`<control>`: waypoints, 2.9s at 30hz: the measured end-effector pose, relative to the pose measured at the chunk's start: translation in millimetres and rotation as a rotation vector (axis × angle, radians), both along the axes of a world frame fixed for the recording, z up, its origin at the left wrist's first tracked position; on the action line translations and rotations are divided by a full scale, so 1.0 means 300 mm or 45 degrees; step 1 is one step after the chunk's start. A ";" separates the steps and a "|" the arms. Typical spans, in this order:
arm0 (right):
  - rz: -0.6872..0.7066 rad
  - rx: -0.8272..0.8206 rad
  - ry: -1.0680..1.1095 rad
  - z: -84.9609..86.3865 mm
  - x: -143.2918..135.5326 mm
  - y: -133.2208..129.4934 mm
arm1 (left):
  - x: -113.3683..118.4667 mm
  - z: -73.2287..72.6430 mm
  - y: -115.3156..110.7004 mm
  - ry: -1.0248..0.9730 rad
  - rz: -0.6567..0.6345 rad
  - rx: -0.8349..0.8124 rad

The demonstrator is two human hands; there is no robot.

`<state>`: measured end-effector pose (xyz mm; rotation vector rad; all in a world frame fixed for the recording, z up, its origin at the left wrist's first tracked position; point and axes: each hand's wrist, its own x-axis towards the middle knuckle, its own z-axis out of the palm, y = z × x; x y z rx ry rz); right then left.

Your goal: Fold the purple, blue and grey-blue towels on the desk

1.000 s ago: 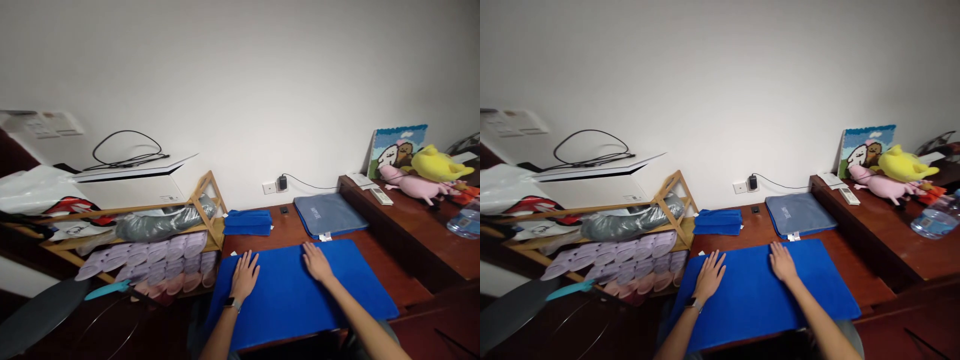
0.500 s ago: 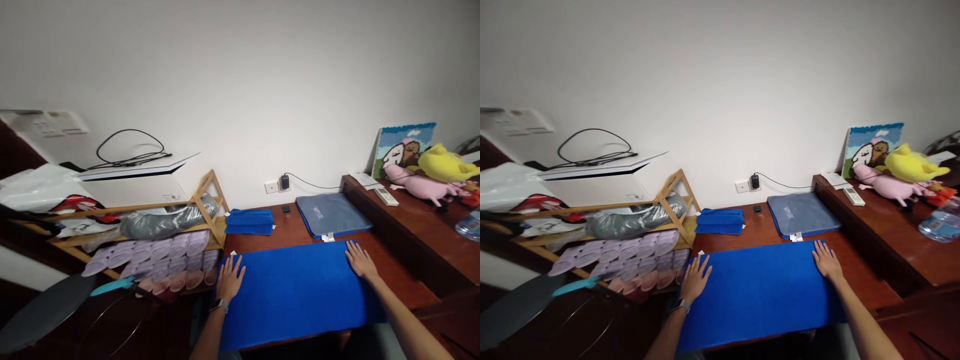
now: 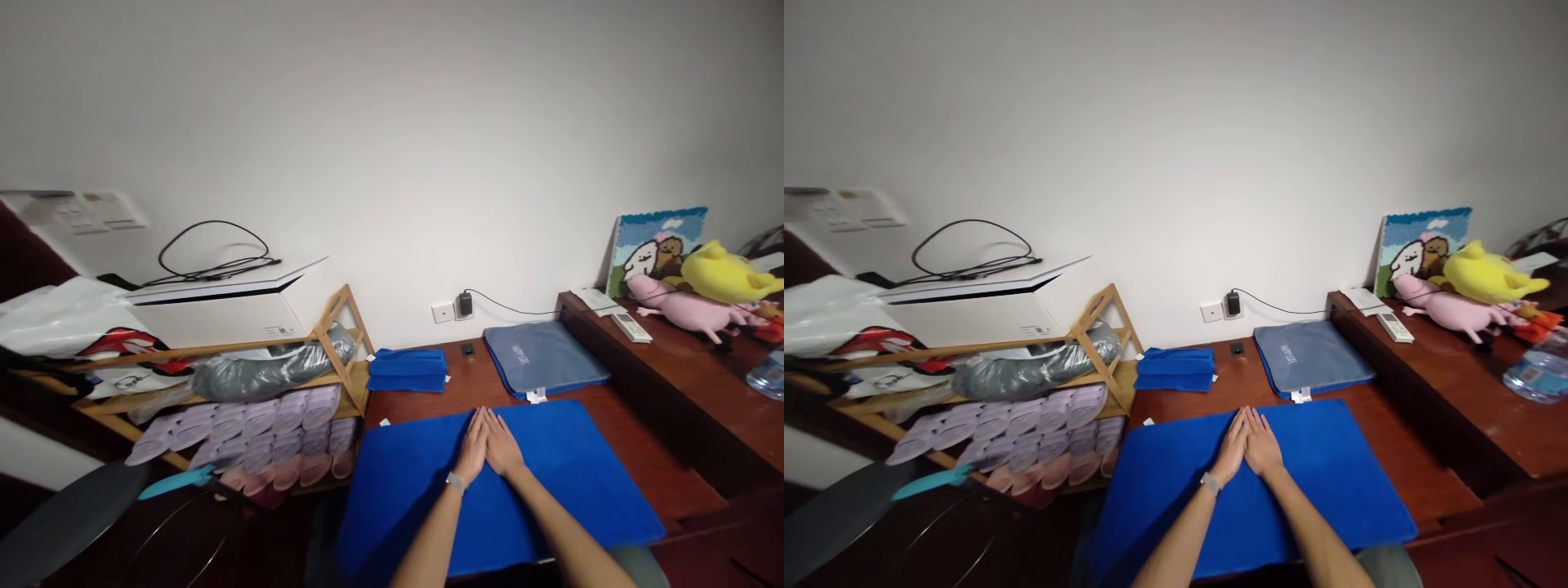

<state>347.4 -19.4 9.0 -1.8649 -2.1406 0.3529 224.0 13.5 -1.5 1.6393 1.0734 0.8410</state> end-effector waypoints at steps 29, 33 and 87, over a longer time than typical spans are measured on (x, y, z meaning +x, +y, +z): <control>-0.213 -0.049 -0.112 -0.020 0.178 -0.022 | -0.248 0.093 -0.001 0.428 -0.086 0.449; -0.205 -0.082 -0.132 -0.010 0.178 -0.023 | -0.005 0.055 0.024 0.246 0.000 0.214; -0.464 -0.036 -0.184 0.123 0.364 -0.108 | -0.758 -0.005 0.095 1.263 0.281 0.801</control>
